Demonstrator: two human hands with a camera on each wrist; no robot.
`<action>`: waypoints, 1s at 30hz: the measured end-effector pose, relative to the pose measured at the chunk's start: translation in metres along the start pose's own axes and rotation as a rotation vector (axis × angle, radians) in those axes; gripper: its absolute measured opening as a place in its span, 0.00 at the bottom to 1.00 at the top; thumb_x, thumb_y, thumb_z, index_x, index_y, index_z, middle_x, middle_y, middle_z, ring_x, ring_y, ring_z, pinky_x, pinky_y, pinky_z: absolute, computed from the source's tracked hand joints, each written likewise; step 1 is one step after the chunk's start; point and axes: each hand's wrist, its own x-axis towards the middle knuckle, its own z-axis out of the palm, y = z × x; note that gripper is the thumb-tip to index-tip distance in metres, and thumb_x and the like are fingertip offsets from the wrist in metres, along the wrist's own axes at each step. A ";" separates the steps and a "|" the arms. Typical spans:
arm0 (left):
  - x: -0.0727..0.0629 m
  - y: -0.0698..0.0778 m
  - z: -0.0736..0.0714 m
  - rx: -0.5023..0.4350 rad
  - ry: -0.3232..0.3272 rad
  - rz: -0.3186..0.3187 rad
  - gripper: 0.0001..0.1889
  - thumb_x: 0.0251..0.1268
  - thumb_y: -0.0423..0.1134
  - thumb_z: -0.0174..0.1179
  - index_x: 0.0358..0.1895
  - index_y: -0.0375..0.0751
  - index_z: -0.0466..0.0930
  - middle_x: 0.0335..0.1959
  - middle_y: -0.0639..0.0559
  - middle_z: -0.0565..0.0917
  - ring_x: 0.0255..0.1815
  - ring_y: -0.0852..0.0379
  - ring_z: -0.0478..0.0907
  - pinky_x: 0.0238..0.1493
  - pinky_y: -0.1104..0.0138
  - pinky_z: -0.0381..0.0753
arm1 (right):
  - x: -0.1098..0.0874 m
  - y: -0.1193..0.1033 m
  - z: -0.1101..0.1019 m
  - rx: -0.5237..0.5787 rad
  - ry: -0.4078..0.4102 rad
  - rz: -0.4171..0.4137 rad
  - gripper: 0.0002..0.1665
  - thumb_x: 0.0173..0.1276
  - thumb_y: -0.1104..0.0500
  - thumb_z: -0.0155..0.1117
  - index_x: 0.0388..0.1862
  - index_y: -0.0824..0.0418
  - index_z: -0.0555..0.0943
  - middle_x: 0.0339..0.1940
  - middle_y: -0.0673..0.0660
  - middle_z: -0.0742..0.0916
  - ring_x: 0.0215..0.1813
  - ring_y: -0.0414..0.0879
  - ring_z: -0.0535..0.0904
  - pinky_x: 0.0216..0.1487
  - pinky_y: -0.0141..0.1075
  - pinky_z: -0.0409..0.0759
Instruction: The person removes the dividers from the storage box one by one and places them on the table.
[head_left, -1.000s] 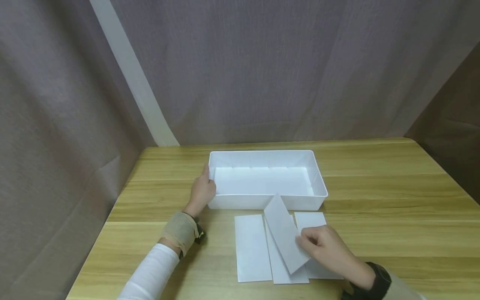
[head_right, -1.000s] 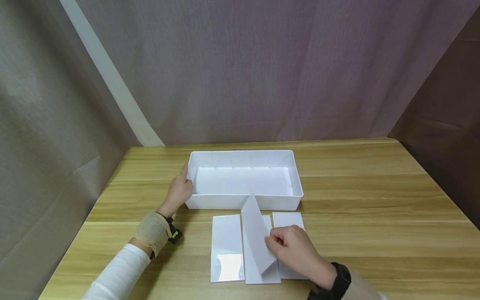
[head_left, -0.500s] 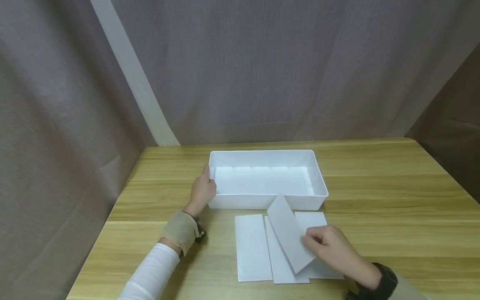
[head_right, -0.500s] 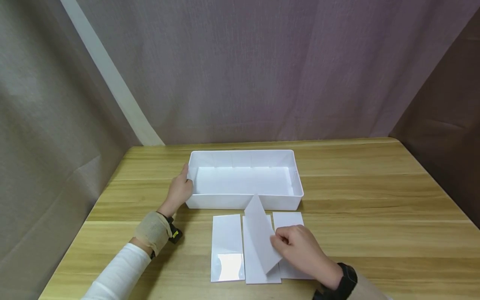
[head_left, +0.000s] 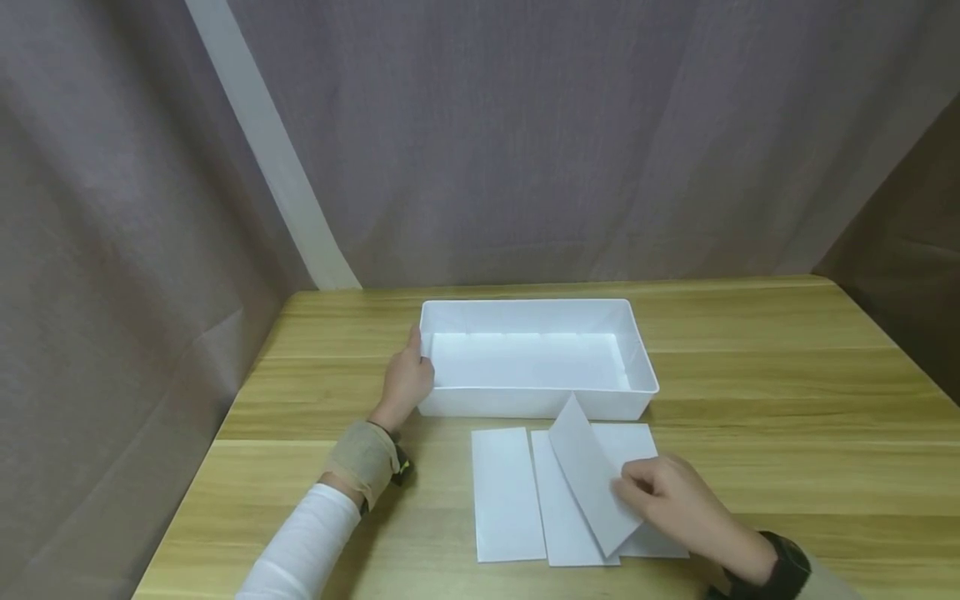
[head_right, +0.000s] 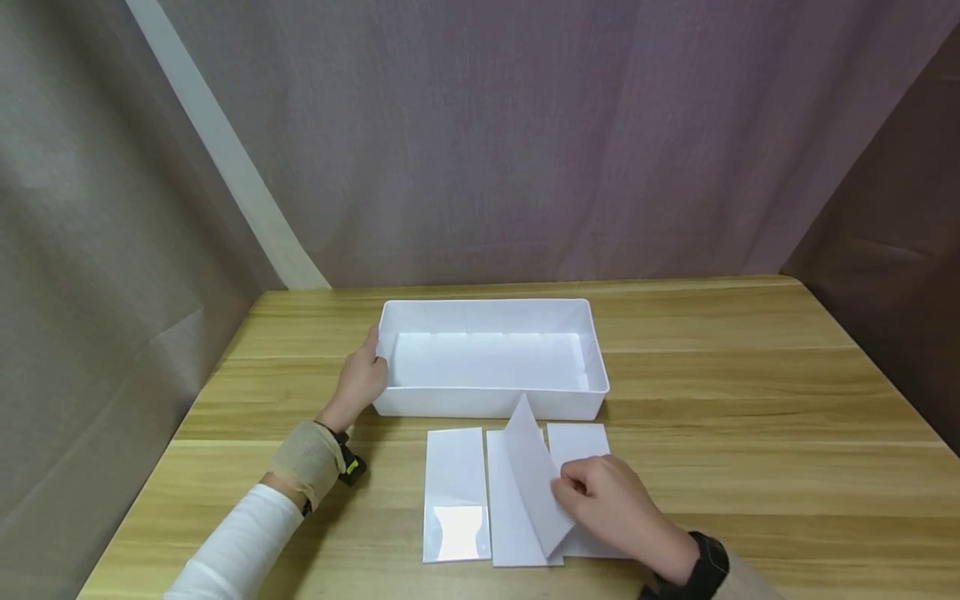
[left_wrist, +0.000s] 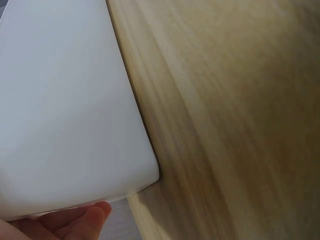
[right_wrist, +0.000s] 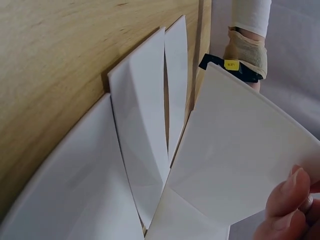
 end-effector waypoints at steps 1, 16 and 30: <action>0.000 0.000 0.000 -0.001 0.002 0.001 0.31 0.61 0.31 0.38 0.69 0.36 0.43 0.15 0.45 0.69 0.12 0.57 0.59 0.19 0.67 0.65 | 0.000 0.000 0.000 0.000 -0.004 0.006 0.23 0.58 0.62 0.56 0.07 0.58 0.61 0.08 0.41 0.60 0.13 0.29 0.56 0.16 0.24 0.59; 0.002 -0.001 0.000 0.031 0.015 0.015 0.31 0.59 0.30 0.38 0.68 0.33 0.45 0.25 0.35 0.78 0.13 0.56 0.63 0.19 0.67 0.67 | -0.006 0.009 -0.007 -0.057 0.023 0.056 0.22 0.58 0.62 0.56 0.07 0.57 0.62 0.09 0.42 0.61 0.15 0.31 0.57 0.18 0.25 0.59; 0.002 -0.001 0.001 0.024 0.007 0.004 0.32 0.59 0.30 0.38 0.69 0.37 0.43 0.34 0.33 0.79 0.18 0.52 0.69 0.23 0.65 0.70 | -0.016 0.015 -0.017 -0.078 0.068 0.056 0.22 0.58 0.62 0.57 0.07 0.54 0.62 0.09 0.40 0.60 0.14 0.30 0.56 0.17 0.24 0.58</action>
